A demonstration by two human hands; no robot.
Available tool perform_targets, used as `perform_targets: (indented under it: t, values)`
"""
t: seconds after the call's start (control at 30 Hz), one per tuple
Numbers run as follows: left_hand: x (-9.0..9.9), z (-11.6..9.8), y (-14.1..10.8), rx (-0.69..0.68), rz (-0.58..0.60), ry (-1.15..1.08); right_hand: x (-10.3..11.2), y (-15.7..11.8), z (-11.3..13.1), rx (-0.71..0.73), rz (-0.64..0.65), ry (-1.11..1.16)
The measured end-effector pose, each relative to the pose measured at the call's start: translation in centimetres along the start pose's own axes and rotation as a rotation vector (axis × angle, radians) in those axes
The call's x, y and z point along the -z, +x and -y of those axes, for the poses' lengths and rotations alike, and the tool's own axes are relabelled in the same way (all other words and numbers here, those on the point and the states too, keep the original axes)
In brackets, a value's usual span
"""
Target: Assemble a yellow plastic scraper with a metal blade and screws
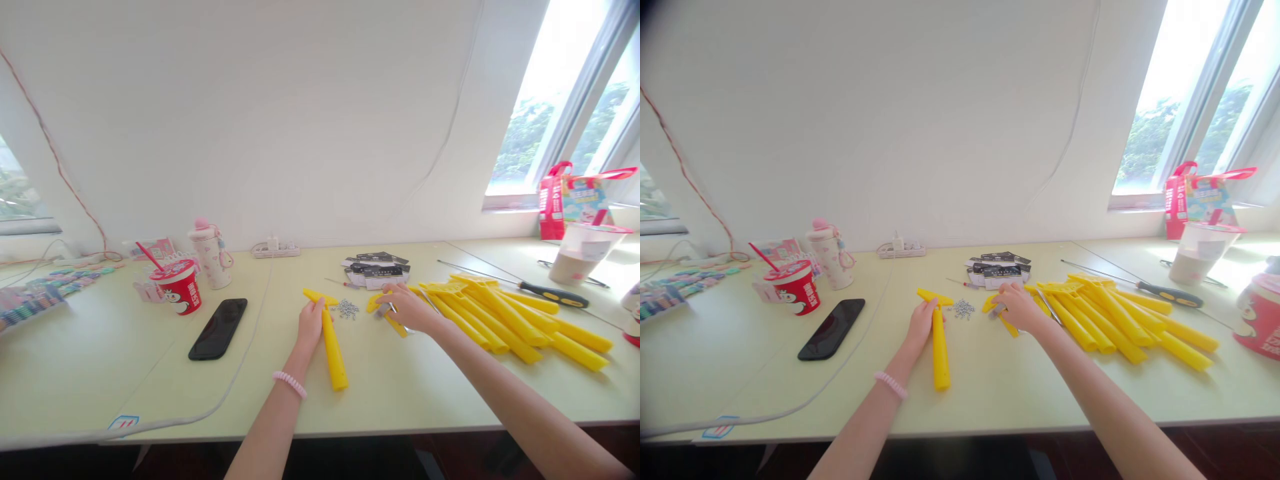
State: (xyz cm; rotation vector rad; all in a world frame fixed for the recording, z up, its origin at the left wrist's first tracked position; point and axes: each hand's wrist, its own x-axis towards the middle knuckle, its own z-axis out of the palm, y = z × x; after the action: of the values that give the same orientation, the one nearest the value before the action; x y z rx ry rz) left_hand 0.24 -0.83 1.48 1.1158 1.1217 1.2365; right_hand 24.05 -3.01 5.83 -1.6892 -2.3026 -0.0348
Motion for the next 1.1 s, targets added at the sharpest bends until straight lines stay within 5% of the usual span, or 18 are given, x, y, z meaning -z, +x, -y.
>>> perform_targets:
  t: [0.27, 0.5, 0.67, 0.9, 1.1]
  values:
    - [0.0, -0.2, -0.3, 0.000, 0.011, 0.008, -1.8, -0.1, 0.7, 0.088, -0.123, -0.118]
    - [0.0, 0.2, 0.1, 0.012, 0.007, -0.007, -1.5, 0.0, 0.9, -0.083, -0.419, 0.063]
    - [-0.1, 0.0, 0.0, 0.022, 0.007, -0.012, -0.5, 0.9, 3.3, -0.266, -0.617, 0.419]
    - [0.0, -0.7, -0.4, 0.054, 0.048, 0.008, -2.3, 3.1, 6.6, -0.382, -0.562, 1.285]
    - [0.1, -0.5, -0.3, 0.064, 0.074, 0.011, -4.0, 3.8, 7.3, -0.479, -0.569, 1.603]
